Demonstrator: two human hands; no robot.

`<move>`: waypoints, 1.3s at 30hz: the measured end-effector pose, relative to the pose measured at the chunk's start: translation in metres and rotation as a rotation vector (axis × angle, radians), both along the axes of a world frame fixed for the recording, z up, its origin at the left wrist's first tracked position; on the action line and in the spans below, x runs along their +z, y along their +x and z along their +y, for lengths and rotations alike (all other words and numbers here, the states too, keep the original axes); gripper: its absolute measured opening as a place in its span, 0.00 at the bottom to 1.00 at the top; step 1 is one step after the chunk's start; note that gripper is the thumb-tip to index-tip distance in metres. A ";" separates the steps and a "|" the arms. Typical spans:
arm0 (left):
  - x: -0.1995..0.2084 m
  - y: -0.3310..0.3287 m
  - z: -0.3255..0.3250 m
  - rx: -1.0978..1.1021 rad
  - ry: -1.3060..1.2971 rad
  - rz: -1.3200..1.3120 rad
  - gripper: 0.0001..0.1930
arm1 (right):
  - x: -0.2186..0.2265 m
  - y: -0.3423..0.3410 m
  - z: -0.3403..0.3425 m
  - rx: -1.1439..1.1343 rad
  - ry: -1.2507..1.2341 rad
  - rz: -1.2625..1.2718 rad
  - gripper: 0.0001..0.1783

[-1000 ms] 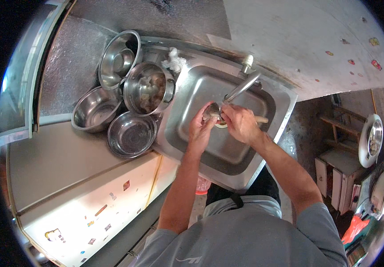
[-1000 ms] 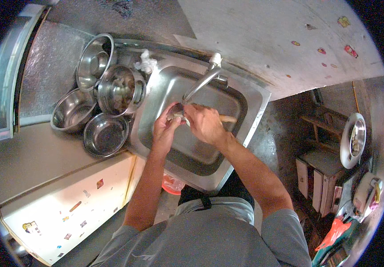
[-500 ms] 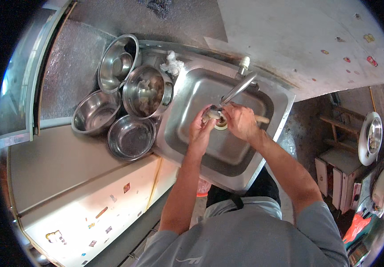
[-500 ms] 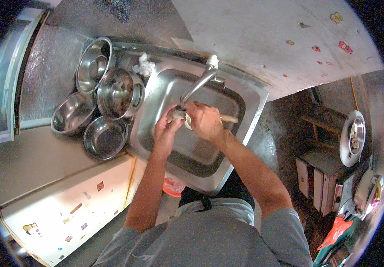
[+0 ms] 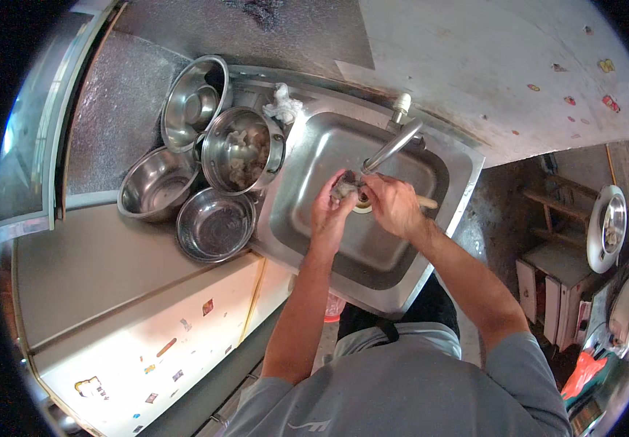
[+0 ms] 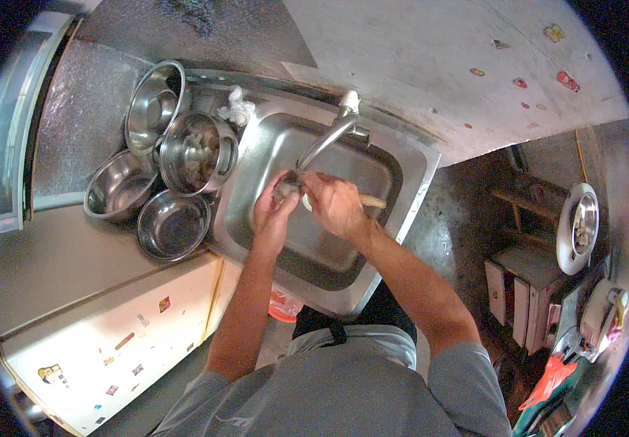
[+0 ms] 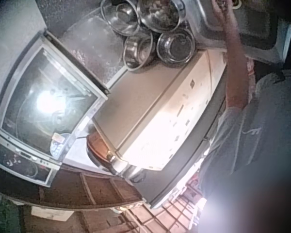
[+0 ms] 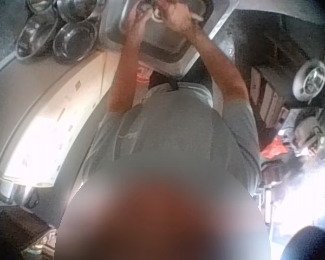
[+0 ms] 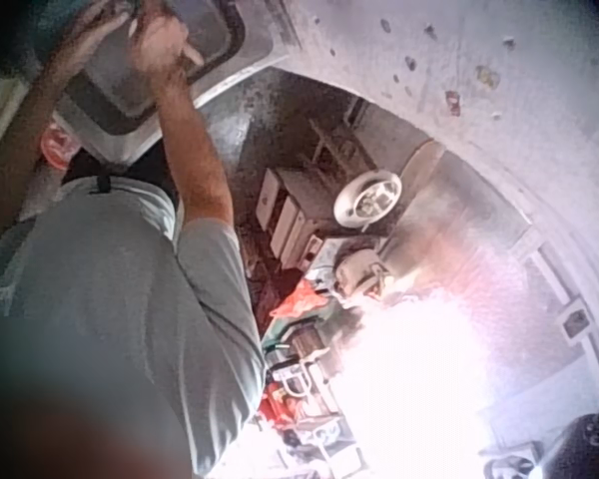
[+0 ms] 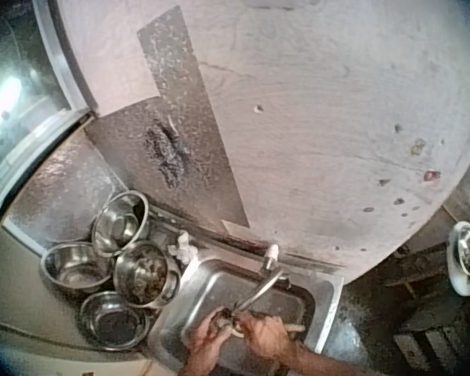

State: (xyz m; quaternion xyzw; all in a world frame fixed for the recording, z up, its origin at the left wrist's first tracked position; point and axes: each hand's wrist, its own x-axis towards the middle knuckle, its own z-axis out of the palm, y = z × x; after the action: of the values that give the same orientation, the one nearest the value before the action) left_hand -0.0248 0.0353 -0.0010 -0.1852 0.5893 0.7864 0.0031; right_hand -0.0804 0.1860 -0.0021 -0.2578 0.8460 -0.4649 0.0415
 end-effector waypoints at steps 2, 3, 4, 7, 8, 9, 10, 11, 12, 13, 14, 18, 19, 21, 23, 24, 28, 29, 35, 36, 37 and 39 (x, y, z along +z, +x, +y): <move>-0.001 0.000 -0.001 0.003 -0.021 0.003 0.27 | 0.005 -0.001 0.000 0.050 0.088 0.015 0.10; -0.003 -0.001 -0.003 -0.013 -0.020 0.006 0.27 | 0.007 -0.002 0.000 0.099 0.176 0.029 0.10; -0.003 -0.001 -0.003 -0.032 -0.018 0.009 0.27 | 0.004 -0.003 0.000 0.095 0.177 0.029 0.10; -0.004 -0.002 -0.003 -0.054 0.021 -0.042 0.27 | -0.003 -0.005 -0.001 0.023 0.171 0.010 0.11; -0.005 -0.003 -0.003 -0.055 0.020 -0.042 0.27 | -0.002 -0.006 -0.001 0.026 0.150 0.045 0.09; -0.006 -0.003 -0.002 -0.027 0.031 -0.015 0.27 | 0.000 -0.006 -0.001 0.028 0.130 0.080 0.08; -0.006 -0.003 -0.001 0.001 0.043 0.012 0.27 | 0.002 -0.004 -0.001 0.027 0.130 0.079 0.08; -0.005 -0.003 0.000 0.001 0.044 0.011 0.27 | 0.004 -0.002 -0.001 0.034 0.106 0.102 0.07; -0.005 -0.003 0.000 -0.011 0.018 0.007 0.27 | 0.005 -0.001 -0.001 0.041 0.082 0.125 0.07; -0.003 -0.003 0.000 -0.024 -0.008 0.004 0.27 | 0.003 -0.002 0.000 0.040 0.082 0.125 0.07; -0.005 -0.002 0.000 -0.025 -0.008 0.004 0.27 | 0.000 -0.005 0.002 0.047 0.128 0.089 0.09; -0.013 -0.002 -0.001 -0.029 0.064 0.008 0.27 | -0.003 -0.006 0.001 0.005 0.153 0.030 0.09; -0.013 -0.001 -0.001 -0.015 0.078 0.008 0.26 | -0.003 -0.004 0.001 0.006 0.153 0.030 0.09; -0.013 -0.001 -0.002 -0.023 0.051 -0.006 0.26 | -0.003 0.002 0.001 0.026 0.091 0.091 0.08; -0.012 0.000 -0.003 -0.032 0.024 -0.020 0.26 | 0.000 -0.003 0.001 0.021 0.126 0.054 0.09; -0.012 0.001 -0.002 -0.042 0.024 -0.024 0.26 | 0.001 -0.005 0.001 0.016 0.161 0.017 0.09; -0.013 -0.001 0.001 0.003 0.045 -0.020 0.25 | -0.003 -0.004 0.001 0.001 0.191 0.024 0.10; -0.013 -0.002 0.000 0.005 0.046 -0.020 0.25 | -0.003 -0.002 0.001 0.025 0.148 0.044 0.10; -0.007 -0.004 0.003 -0.054 0.001 -0.070 0.25 | -0.005 -0.008 0.003 -0.005 0.124 0.055 0.09; -0.011 -0.005 0.002 -0.032 0.022 -0.041 0.25 | -0.003 -0.006 0.003 -0.014 0.105 0.061 0.09; -0.012 -0.005 0.002 -0.008 0.044 -0.014 0.25 | -0.003 -0.003 0.003 -0.011 0.105 0.061 0.09; -0.014 -0.005 -0.001 -0.016 0.003 -0.015 0.24 | -0.001 0.001 0.004 0.049 0.116 0.079 0.08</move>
State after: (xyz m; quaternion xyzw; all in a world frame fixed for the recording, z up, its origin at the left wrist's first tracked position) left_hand -0.0297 0.0342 -0.0149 -0.1863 0.5897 0.7858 0.0138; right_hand -0.0795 0.1897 -0.0035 -0.2937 0.8659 -0.4034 0.0346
